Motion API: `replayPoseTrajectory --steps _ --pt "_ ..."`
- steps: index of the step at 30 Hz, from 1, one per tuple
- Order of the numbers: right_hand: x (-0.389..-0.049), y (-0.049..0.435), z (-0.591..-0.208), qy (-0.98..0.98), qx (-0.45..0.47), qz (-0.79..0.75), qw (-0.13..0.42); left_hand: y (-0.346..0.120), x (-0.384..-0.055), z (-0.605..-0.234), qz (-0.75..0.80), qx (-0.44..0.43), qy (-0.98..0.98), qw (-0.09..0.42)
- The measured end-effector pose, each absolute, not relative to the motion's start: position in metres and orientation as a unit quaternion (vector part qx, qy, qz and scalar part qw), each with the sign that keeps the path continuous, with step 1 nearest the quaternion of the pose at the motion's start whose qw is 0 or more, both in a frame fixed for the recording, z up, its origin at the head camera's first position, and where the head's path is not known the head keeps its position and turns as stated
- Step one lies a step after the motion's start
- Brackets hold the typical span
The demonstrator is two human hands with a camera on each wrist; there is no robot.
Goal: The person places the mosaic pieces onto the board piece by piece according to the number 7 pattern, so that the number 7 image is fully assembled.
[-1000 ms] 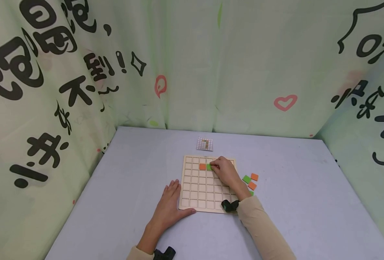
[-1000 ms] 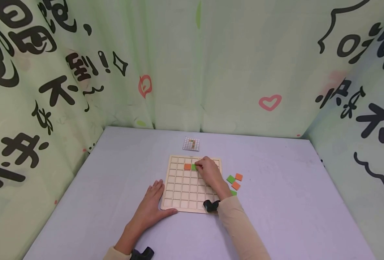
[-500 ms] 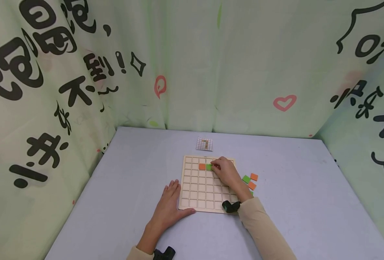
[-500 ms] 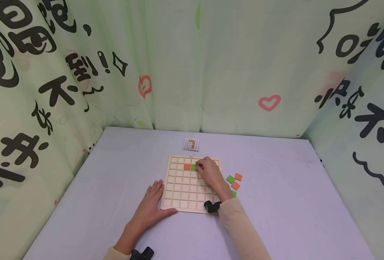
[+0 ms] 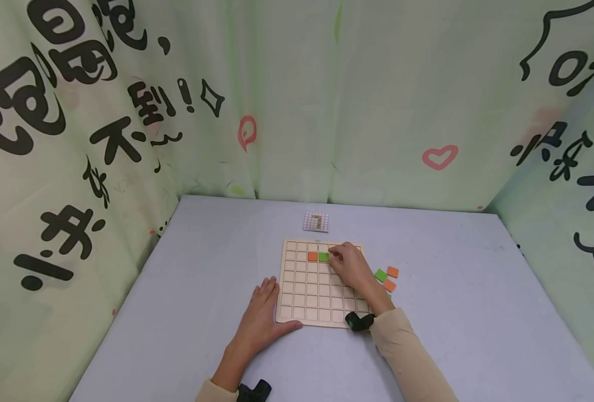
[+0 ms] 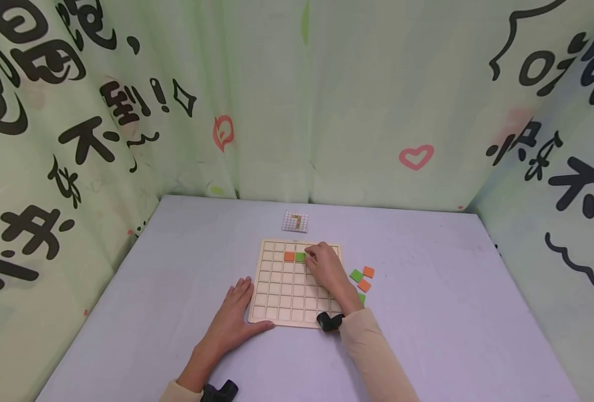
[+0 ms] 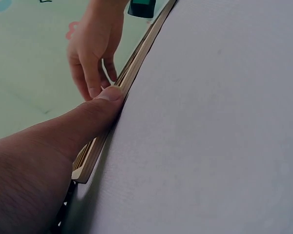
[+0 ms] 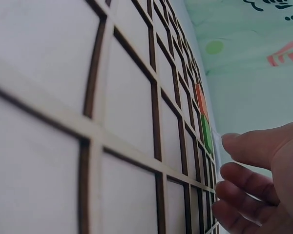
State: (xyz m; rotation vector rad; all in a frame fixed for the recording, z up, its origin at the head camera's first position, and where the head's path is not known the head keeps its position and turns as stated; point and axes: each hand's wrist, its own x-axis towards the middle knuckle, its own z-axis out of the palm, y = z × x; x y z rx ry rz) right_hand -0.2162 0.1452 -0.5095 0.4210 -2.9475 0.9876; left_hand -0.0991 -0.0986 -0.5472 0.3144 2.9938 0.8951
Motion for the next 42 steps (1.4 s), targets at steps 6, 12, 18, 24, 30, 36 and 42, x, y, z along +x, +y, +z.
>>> replayPoseTrajectory --steps 6,12,18,24,30,36,42 --pt "-0.212 0.15 -0.509 -0.935 0.131 0.33 0.013 -0.098 -0.099 -0.547 0.28 0.1 0.955 -0.001" --pt "-0.208 0.152 -0.506 -0.933 0.125 0.337 0.008 -0.098 -0.099 -0.546 0.283 0.099 0.954 -0.002" --pt "-0.205 0.155 -0.504 -0.936 0.112 0.333 0.006 -0.099 -0.099 -0.547 0.285 0.098 0.954 0.0" --pt "-0.2 0.16 -0.504 -0.938 0.107 0.328 0.014 -0.098 -0.098 -0.546 0.287 0.099 0.953 0.0" --pt "-0.197 0.168 -0.502 -0.942 0.095 0.323 0.009 -0.099 -0.098 -0.547 0.291 0.103 0.951 -0.001" --pt "-0.195 0.178 -0.502 -0.944 0.095 0.317 0.016 -0.099 -0.098 -0.546 0.294 0.104 0.95 -0.002" --pt "-0.191 0.187 -0.501 -0.946 0.089 0.311 0.009 -0.099 -0.098 -0.546 0.295 0.103 0.95 0.0"
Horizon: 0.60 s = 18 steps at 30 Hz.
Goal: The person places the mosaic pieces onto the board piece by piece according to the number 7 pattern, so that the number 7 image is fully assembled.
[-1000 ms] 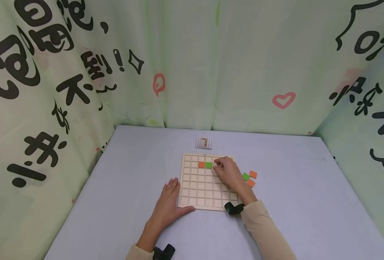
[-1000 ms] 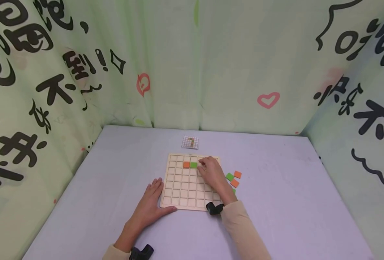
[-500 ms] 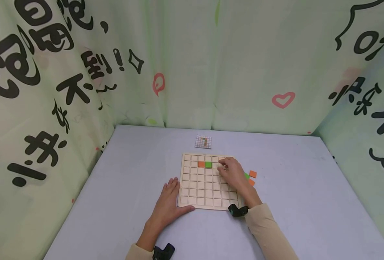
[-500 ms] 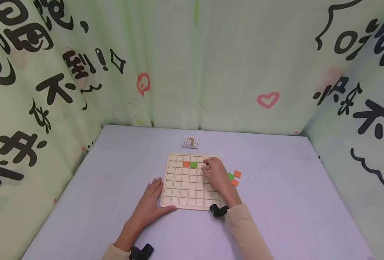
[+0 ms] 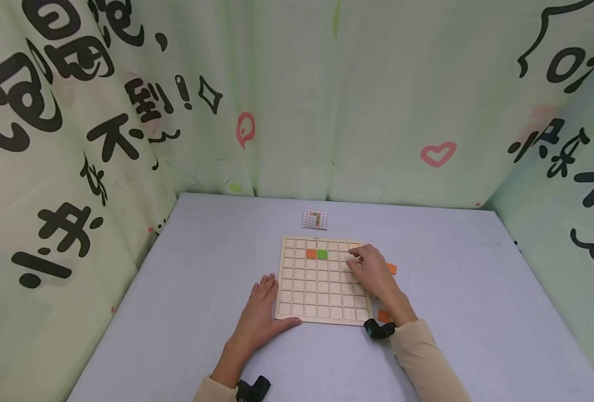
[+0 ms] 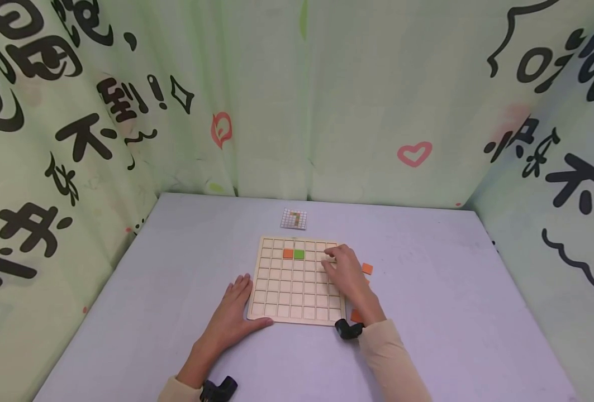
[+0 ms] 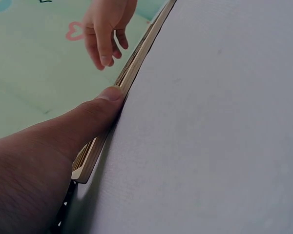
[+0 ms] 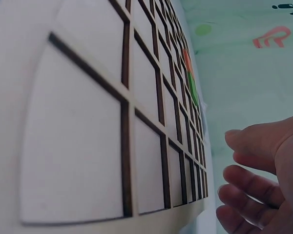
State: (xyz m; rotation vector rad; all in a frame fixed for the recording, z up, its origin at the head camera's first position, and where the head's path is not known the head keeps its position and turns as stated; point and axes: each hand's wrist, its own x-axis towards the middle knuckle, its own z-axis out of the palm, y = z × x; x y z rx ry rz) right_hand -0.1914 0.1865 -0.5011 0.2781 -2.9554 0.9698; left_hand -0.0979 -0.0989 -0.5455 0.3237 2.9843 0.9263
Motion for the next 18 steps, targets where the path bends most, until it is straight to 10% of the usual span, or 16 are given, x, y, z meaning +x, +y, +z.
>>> replayPoseTrajectory --steps 18 --pt "-0.185 0.208 -0.504 -0.949 0.068 0.304 0.043 -0.099 -0.099 -0.546 0.299 0.103 0.949 0.001"
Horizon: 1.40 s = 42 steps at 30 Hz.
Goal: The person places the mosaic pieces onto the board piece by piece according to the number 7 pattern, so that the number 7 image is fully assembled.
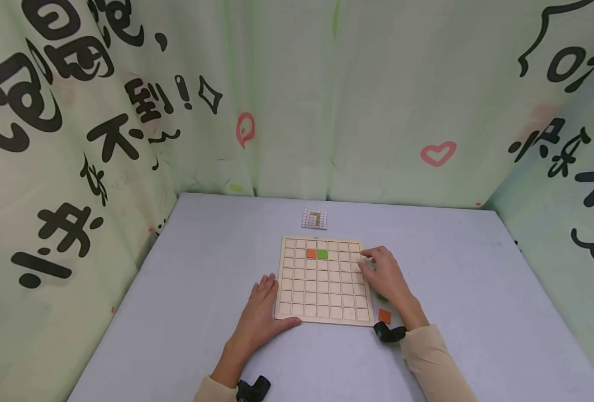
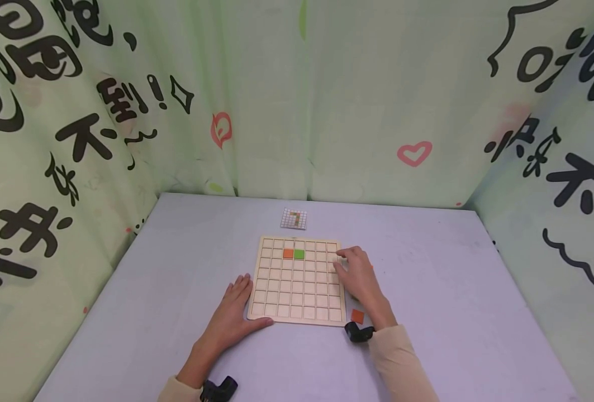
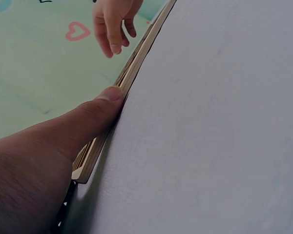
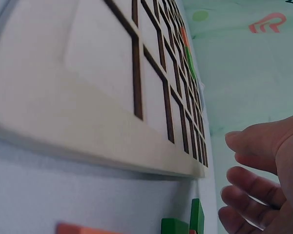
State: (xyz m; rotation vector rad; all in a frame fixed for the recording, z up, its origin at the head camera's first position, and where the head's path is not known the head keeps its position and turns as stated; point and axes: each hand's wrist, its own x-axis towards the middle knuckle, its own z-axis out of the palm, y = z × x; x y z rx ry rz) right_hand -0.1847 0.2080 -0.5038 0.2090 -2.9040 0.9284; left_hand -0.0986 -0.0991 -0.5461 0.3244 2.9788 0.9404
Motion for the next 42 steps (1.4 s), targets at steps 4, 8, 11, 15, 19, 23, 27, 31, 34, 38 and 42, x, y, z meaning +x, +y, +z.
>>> replayPoseTrajectory --steps 4,8,11,15,19,23,27,31,34,38,42 --pt "-0.184 0.213 -0.503 -0.952 0.059 0.296 0.042 -0.099 -0.099 -0.546 0.298 0.105 0.949 -0.001" --pt "-0.183 0.218 -0.504 -0.954 0.047 0.292 0.04 -0.099 -0.098 -0.546 0.3 0.108 0.948 -0.009" --pt "-0.183 0.222 -0.506 -0.954 0.042 0.296 0.04 -0.099 -0.098 -0.545 0.302 0.109 0.947 -0.013" --pt "-0.183 0.228 -0.507 -0.953 0.041 0.297 0.045 -0.099 -0.098 -0.545 0.297 0.106 0.949 -0.009" --pt "-0.183 0.232 -0.508 -0.955 0.039 0.291 0.051 -0.099 -0.098 -0.545 0.295 0.105 0.95 -0.007" --pt "-0.181 0.236 -0.507 -0.956 0.032 0.288 0.05 -0.098 -0.098 -0.544 0.297 0.105 0.949 -0.006" --pt "-0.179 0.24 -0.508 -0.956 0.026 0.29 0.045 -0.098 -0.097 -0.544 0.297 0.102 0.949 -0.005" --pt "-0.178 0.245 -0.51 -0.957 0.018 0.287 0.044 -0.098 -0.097 -0.544 0.299 0.101 0.949 -0.004" --pt "-0.178 0.248 -0.51 -0.958 0.011 0.282 0.047 -0.099 -0.097 -0.544 0.299 0.102 0.949 -0.005" --pt "-0.178 0.252 -0.512 -0.958 0.008 0.281 0.048 -0.099 -0.096 -0.544 0.298 0.103 0.949 -0.005" --pt "-0.177 0.255 -0.513 -0.958 0.006 0.283 0.047 -0.098 -0.096 -0.544 0.298 0.103 0.949 -0.004"
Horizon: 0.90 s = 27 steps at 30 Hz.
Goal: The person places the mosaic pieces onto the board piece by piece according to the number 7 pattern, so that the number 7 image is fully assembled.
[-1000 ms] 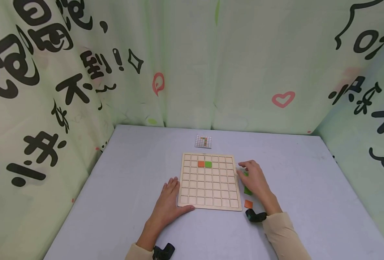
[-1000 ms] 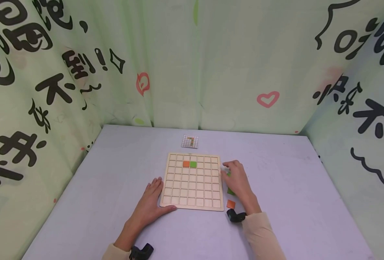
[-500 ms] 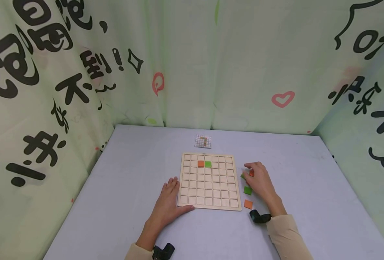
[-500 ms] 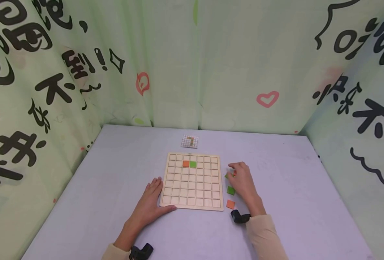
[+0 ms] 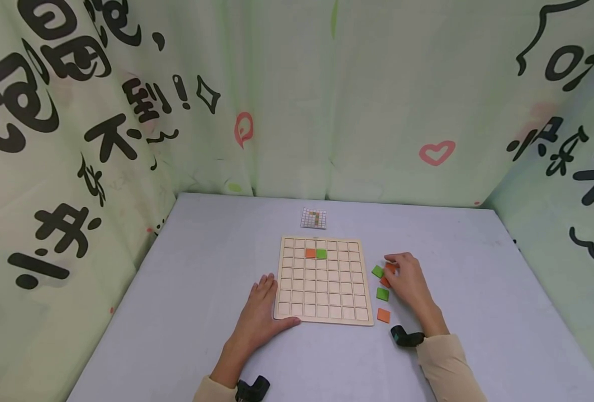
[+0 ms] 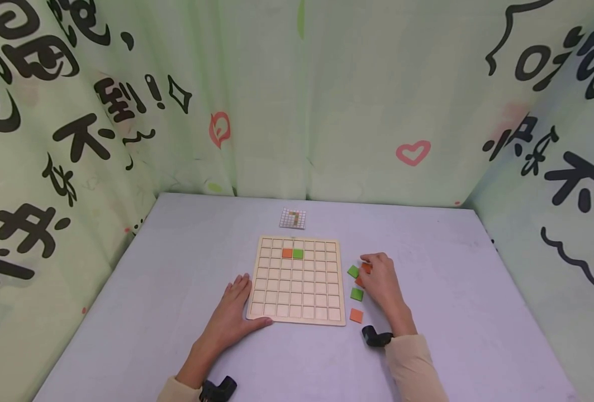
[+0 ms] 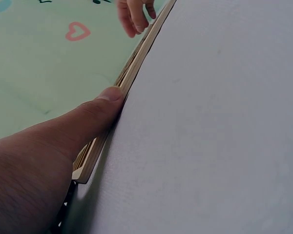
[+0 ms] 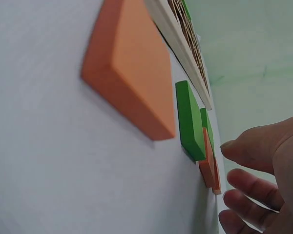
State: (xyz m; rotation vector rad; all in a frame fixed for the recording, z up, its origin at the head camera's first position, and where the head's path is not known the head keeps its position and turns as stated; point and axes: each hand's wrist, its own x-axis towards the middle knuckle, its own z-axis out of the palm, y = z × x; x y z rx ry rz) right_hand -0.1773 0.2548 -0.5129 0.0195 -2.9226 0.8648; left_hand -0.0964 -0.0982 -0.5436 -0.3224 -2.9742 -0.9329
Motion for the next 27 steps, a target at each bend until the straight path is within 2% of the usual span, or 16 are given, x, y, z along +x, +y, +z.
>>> replayPoseTrajectory --steps 27 --pt "-0.176 0.268 -0.516 -0.965 -0.007 0.26 0.015 -0.099 -0.097 -0.545 -0.297 -0.103 -0.949 0.0"
